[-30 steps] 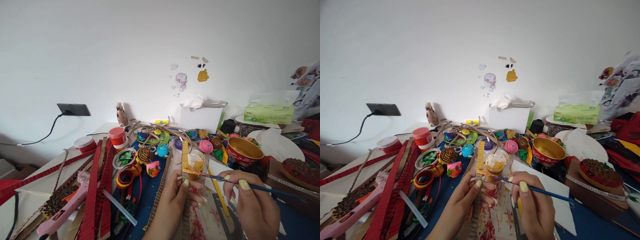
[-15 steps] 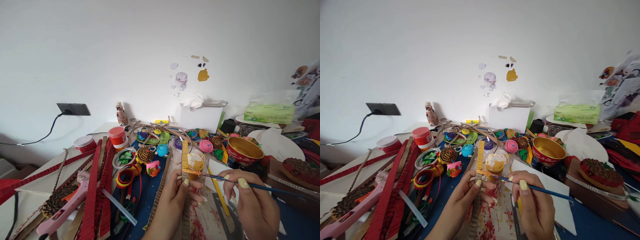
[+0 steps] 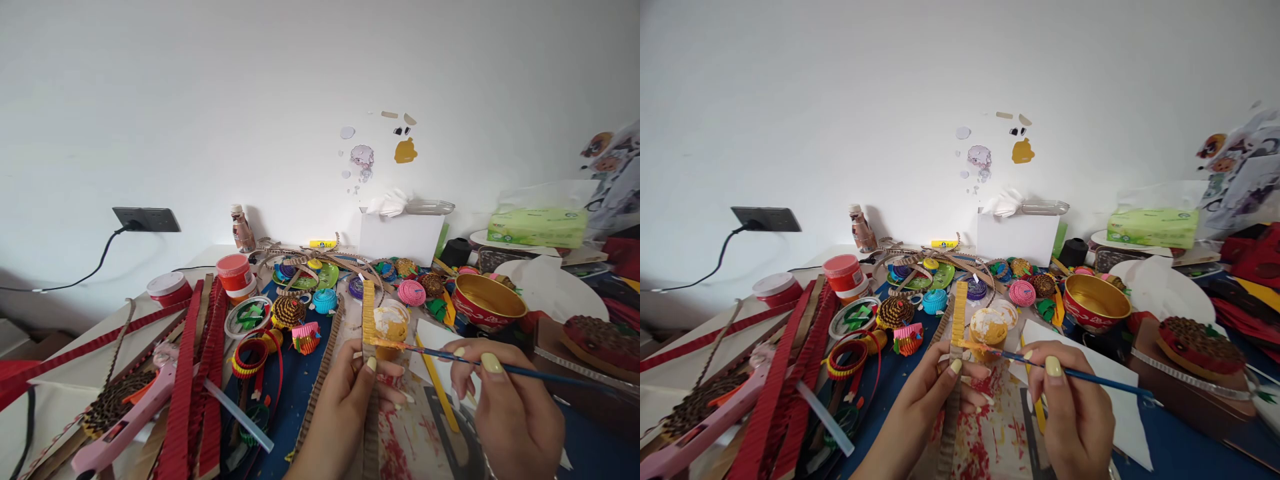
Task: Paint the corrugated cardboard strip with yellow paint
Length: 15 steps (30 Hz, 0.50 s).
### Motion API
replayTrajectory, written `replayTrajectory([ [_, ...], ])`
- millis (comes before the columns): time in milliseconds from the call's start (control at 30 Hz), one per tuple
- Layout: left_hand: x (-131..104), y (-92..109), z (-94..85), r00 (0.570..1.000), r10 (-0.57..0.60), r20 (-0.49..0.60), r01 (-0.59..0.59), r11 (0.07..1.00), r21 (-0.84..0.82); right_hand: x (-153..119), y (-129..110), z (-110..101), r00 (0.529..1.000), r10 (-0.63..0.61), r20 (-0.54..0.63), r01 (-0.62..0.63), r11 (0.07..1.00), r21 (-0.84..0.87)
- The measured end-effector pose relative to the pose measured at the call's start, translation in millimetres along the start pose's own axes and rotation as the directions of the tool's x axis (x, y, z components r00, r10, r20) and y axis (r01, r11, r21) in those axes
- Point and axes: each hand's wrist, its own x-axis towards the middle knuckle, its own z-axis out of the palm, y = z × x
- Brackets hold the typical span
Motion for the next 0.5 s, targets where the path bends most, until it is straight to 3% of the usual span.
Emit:
replayTrajectory([
  [233, -0.2, 1.5, -1.4, 1.0, -0.024, 0.006, 0.024, 1.0, 0.009, 2.8, 1.8, -2.6, 0.996, -0.014, -0.089, 0.021, 0.997, 0.08],
  [500, -0.5, 3.6, 2.3, 1.0, -0.027, -0.003, 0.027, 0.999, 0.017, 0.5, 0.3, -2.7, 0.988, -0.078, 0.131, 0.083, 0.996, -0.035],
])
